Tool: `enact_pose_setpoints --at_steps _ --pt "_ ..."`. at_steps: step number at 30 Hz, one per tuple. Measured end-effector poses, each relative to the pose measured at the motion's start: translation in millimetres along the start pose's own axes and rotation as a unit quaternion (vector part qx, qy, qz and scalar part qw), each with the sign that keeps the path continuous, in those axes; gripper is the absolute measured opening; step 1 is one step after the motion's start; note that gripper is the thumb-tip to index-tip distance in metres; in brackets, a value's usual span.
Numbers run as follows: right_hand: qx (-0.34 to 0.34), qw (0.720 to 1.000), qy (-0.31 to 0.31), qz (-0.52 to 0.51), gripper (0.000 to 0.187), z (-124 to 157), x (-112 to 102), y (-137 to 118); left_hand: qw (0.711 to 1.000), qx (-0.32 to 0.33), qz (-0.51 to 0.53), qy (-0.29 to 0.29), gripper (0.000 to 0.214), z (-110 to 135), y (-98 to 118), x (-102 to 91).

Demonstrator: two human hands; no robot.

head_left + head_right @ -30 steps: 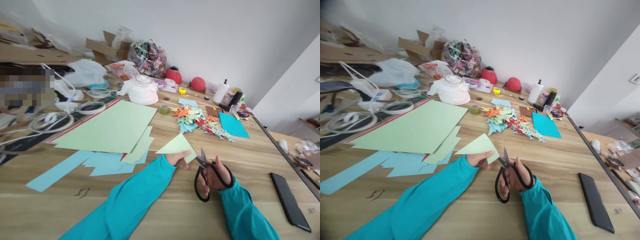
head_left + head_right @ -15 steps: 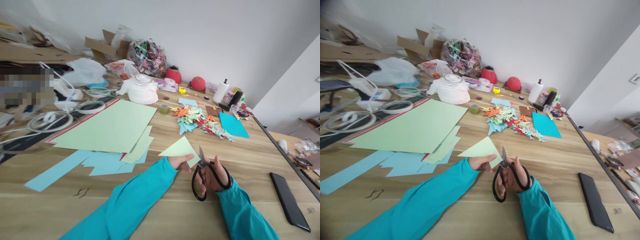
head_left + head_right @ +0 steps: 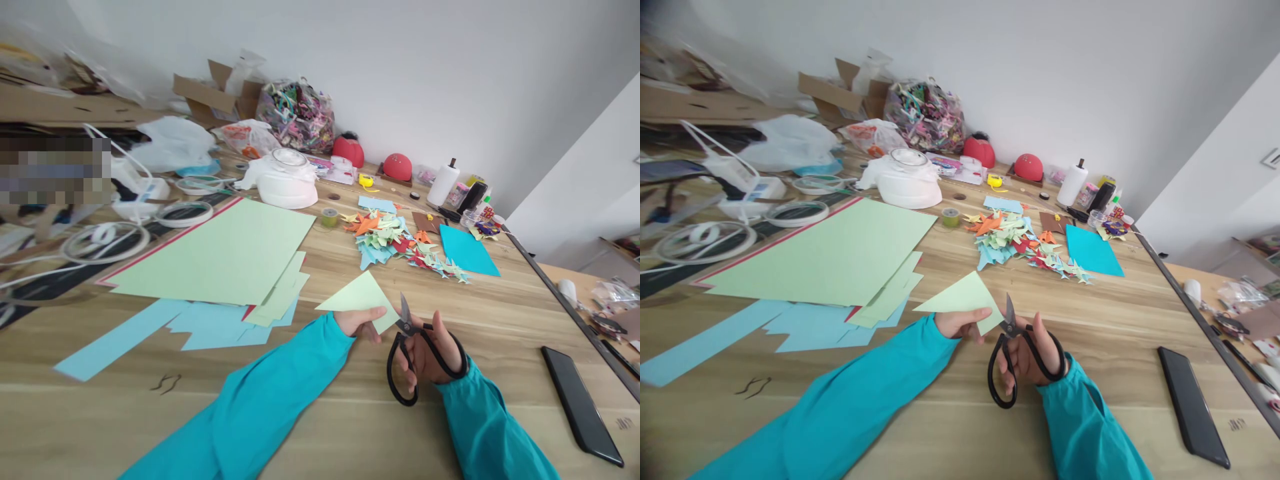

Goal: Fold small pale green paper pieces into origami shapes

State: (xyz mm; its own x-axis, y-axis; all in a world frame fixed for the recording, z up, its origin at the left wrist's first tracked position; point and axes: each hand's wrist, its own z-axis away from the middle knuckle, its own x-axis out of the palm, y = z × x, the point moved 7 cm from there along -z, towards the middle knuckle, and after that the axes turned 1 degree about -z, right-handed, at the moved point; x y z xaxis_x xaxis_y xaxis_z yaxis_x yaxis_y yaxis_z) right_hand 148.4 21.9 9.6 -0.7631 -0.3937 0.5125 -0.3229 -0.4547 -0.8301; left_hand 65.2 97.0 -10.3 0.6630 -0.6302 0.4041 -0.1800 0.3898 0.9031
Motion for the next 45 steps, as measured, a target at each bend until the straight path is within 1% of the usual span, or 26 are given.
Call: enact_pose_setpoints --at_steps 3,7,11,16,20,23,26,28,30,33,36,39,41,45 --pt "0.002 1.000 -0.010 -0.010 0.086 1 1 0 1.000 -0.006 -0.005 -0.006 0.048 1 1 0.5" --pt "0.001 0.999 -0.019 -0.026 0.084 1 1 0 1.000 -0.010 -0.005 0.001 0.051 3 3 0.6" --pt "-0.001 1.000 -0.013 -0.028 0.085 1 1 -1 1.000 -0.011 -0.003 0.017 0.045 3 5 -2.4" --pt "0.005 1.000 0.005 0.009 0.088 2 -3 -2 0.999 0.008 0.009 0.041 0.035 2 6 -8.4" --pt "0.009 1.000 -0.012 0.012 0.086 3 -2 -1 0.998 -0.008 0.015 0.055 0.039 2 3 -8.4" --pt "0.004 0.999 -0.031 -0.006 0.082 3 0 0 0.999 -0.023 0.012 0.035 0.046 2 -1 -2.5" --pt "0.001 0.999 -0.040 -0.026 0.078 1 2 2 1.000 -0.023 0.005 0.001 0.053 2 -4 5.4" --pt "0.001 0.998 -0.043 -0.035 0.076 0 3 2 1.000 -0.023 0.001 -0.007 0.055 3 -5 8.6" --pt "0.003 0.998 -0.048 -0.042 0.075 0 3 2 1.000 -0.026 -0.005 -0.008 0.052 5 -4 10.3" --pt "0.010 0.997 -0.055 -0.047 0.075 1 3 2 1.000 -0.025 0.000 -0.003 0.043 7 -1 10.5" --pt "0.011 0.997 -0.060 -0.046 0.075 3 3 0 0.999 -0.007 0.035 0.023 0.034 6 5 5.4" --pt "0.007 0.998 -0.056 -0.043 0.077 3 2 -3 0.995 0.005 0.057 0.080 0.028 4 5 -5.5" --pt "0.005 0.998 -0.052 -0.041 0.077 3 1 -3 0.993 0.002 0.057 0.105 0.026 2 2 -10.0" --pt "0.007 0.997 -0.057 -0.047 0.073 3 1 -1 0.993 -0.007 0.048 0.107 0.026 2 0 -8.2"
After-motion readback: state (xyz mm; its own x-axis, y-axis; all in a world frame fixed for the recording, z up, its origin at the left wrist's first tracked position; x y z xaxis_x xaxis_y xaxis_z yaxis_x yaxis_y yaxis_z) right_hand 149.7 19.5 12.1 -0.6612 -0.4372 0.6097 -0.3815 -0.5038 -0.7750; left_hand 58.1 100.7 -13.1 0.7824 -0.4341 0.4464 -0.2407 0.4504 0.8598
